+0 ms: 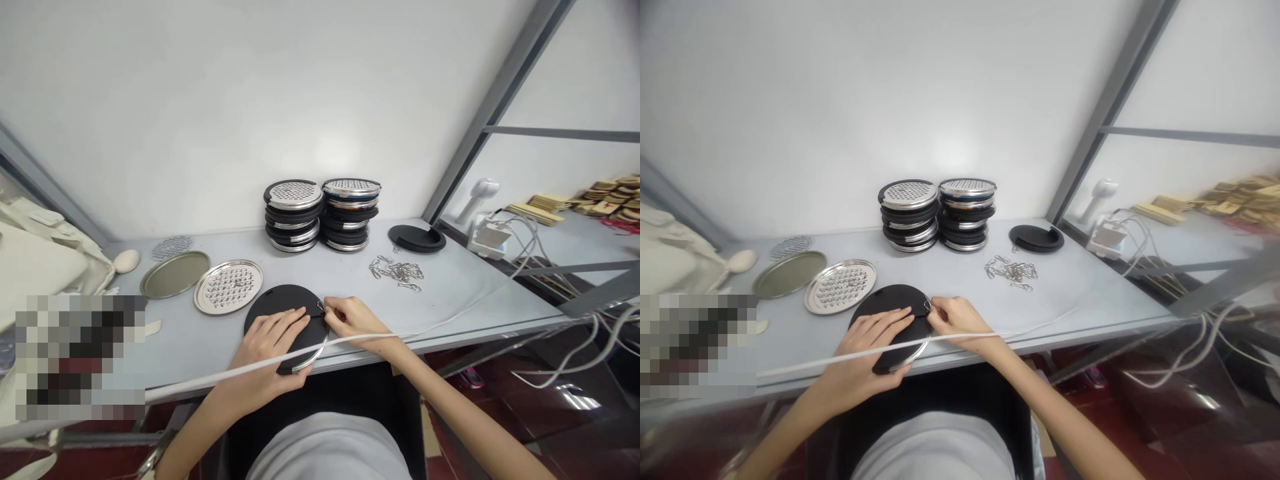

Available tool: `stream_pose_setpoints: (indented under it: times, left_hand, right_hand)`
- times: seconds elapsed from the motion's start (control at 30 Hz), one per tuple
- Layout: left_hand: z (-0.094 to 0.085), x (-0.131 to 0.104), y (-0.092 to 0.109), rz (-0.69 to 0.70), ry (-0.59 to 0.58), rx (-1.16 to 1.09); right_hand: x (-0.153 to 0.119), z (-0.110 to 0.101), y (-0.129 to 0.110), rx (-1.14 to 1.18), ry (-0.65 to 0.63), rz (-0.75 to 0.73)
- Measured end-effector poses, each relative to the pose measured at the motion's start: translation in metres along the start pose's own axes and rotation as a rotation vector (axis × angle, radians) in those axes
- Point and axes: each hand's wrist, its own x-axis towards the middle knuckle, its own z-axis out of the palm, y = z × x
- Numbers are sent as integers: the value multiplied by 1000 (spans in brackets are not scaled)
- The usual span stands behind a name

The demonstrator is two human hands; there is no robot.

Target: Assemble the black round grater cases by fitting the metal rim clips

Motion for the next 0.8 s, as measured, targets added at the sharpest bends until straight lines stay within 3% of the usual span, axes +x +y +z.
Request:
stream_pose_setpoints:
  times: [0.8]
  left_hand:
    - [0, 0, -1, 6, -14, 19]
  right_hand:
    - [0, 0, 0, 2, -1, -31]
